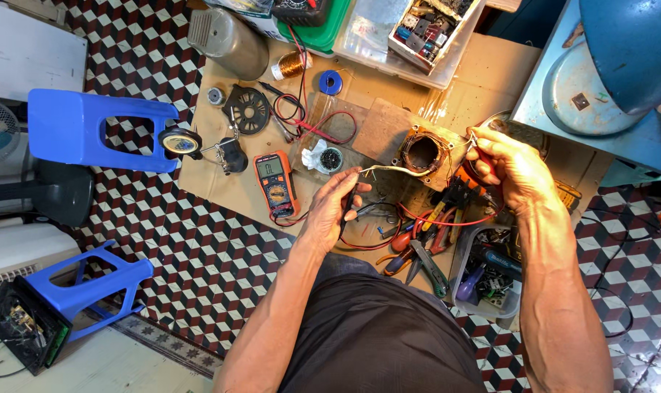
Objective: The person holds a cylindrical electrical component with multiple wires and uses a multimeter to test continuity between wire pairs. They repeatedly touch the multimeter probes to different wire ends while observing the display. The component is rotated and repositioned during testing.
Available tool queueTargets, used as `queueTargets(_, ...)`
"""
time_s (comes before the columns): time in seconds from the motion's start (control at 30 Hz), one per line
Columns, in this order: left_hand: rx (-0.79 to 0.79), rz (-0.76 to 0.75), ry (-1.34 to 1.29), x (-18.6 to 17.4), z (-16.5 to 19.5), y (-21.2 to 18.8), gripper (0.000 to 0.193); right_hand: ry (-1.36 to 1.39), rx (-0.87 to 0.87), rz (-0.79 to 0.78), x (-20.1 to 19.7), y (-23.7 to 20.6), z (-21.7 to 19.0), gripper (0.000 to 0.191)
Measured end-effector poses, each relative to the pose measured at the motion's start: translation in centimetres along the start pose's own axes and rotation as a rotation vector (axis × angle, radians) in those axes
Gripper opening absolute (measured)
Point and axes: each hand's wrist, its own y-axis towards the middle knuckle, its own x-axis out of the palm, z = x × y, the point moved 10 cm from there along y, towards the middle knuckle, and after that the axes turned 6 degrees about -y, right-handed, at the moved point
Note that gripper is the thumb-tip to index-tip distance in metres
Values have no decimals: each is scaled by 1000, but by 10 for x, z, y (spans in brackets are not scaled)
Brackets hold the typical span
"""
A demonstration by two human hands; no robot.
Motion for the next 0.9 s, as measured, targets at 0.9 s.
queueTargets(0.9,3,70,-57,-7,-10,-1,26,-2,-29,-7,9,-10,-9,31)
